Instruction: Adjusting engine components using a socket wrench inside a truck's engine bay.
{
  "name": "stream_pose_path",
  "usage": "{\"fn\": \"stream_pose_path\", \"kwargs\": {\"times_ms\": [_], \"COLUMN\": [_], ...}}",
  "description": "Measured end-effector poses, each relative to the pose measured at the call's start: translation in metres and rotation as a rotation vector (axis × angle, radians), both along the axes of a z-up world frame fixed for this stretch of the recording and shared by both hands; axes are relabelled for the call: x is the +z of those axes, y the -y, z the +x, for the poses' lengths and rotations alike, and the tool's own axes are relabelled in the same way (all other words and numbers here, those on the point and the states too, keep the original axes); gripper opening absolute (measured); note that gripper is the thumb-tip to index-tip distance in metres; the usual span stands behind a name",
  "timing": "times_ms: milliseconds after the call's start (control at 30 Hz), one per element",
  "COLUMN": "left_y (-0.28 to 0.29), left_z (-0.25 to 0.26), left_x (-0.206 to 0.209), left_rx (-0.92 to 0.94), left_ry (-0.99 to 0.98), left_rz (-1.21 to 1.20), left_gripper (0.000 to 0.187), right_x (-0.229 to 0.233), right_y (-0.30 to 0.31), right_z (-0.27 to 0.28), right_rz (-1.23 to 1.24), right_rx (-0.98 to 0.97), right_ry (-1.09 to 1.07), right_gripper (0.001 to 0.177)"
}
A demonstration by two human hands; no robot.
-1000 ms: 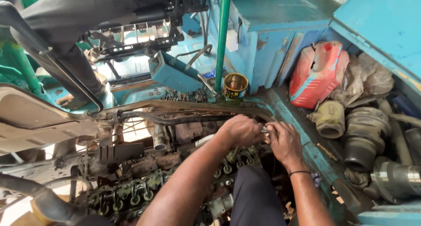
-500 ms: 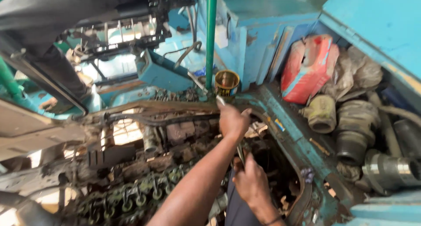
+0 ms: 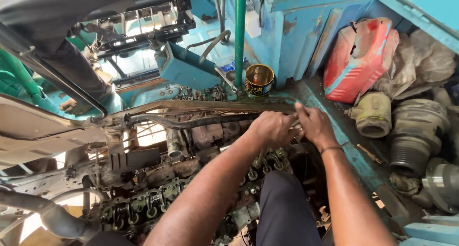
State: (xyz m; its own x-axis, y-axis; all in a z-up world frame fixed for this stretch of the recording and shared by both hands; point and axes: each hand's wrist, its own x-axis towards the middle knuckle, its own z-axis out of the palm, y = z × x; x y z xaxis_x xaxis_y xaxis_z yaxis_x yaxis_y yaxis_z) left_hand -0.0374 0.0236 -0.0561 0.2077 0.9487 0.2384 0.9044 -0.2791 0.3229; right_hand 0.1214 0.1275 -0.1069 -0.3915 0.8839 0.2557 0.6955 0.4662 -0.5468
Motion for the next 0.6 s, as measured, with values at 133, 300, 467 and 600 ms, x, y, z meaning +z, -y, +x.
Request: {"fn": "stream_pose_path", "kwargs": {"times_ms": [133,300,467,600], "left_y": [-0.014,-0.041,-0.029,-0.021], "left_z": [0.004,0.030,0.040,0.009], "left_x": [-0.022,-0.044,-0.023,-0.044], "left_rx": [0.267,0.791,0.729,0.376], "left_ry": [-0.027,0.019,0.194,0.044], "left_rz": [0.237,0.353,-0.470,-0.187], "left_gripper": [0.037,0.091,0.126,0.029], "right_x": [-0.006,-0.017,-0.015,0.024], "right_y": [0.035,0.177,0.200,0.164], "right_z": [0.022,0.007,0.012,0.004], "right_rz": [-0.190,-0.229,-0.376,-0.444], "right_rx": [-0.195,-0.369,-0.211,-0.262], "right_ry": [0.051,-0.334,-0.479,-0.309], "right_gripper": [0.075,0.058,0.037,0.038]}}
